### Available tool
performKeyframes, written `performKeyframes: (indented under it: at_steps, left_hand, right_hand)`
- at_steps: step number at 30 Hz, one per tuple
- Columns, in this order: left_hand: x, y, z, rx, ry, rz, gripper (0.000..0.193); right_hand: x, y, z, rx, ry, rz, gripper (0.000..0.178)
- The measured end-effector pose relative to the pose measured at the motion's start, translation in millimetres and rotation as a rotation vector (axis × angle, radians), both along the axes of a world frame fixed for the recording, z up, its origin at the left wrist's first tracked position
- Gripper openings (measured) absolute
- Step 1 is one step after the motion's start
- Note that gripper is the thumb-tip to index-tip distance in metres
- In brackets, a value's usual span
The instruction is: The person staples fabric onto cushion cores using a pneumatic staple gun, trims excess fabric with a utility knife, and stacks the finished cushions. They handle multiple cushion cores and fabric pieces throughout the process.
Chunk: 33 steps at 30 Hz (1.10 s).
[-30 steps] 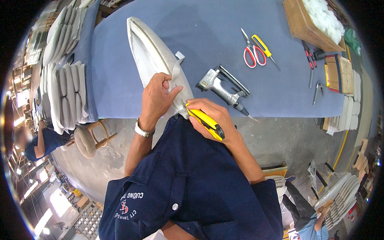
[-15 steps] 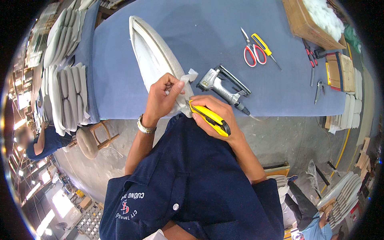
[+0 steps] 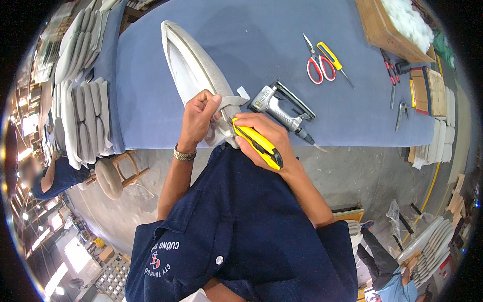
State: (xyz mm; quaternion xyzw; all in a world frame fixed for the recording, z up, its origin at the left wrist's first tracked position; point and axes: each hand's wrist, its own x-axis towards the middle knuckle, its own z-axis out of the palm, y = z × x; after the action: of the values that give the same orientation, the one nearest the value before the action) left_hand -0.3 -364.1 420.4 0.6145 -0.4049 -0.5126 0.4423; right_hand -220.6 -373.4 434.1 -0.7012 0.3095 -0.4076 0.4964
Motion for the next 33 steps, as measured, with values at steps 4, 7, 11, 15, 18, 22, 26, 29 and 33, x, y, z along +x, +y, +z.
performKeyframes:
  at_steps: [4,7,11,15,18,22,26,29,33]
  left_hand:
    - [-0.9,0.3,-1.2,-0.008,0.002,0.002,0.033]
    - [0.2,0.2,-1.4,0.002,0.001,-0.007,0.034]
    - [0.7,-0.9,2.4,0.009,-0.015,-0.023,0.035]
    - [3.4,-2.6,7.3,0.067,-0.019,-0.038,0.036]
    - [4.9,-4.6,4.3,0.071,0.094,0.033,0.036]
    - [9.3,-6.8,0.1,0.101,0.198,0.091,0.037]
    - [11.4,-3.8,4.9,0.111,0.045,0.067,0.037]
    - [18.8,3.4,5.4,0.116,0.063,0.121,0.036]
    - [29.8,24.0,3.0,0.063,0.055,0.256,0.036]
  right_hand:
    - [1.1,0.5,-2.2,-0.023,0.035,0.024,0.03]
    - [-0.4,3.4,-4.5,-0.02,0.046,0.035,0.028]
    - [-3.1,10.5,-4.2,-0.011,0.084,0.029,0.027]
    - [-5.8,16.3,-5.8,-0.01,0.095,0.022,0.026]
    - [-6.9,17.5,-4.8,-0.002,0.077,0.026,0.025]
    - [-8.4,16.7,-3.5,-0.002,0.07,0.056,0.027]
    - [-13.9,-0.3,3.4,0.003,-0.014,-0.085,0.026]
    - [-34.1,-31.1,-9.0,0.128,-0.048,-0.292,0.02]
    - [-86.3,-78.6,-63.6,0.292,0.748,-0.395,0.033]
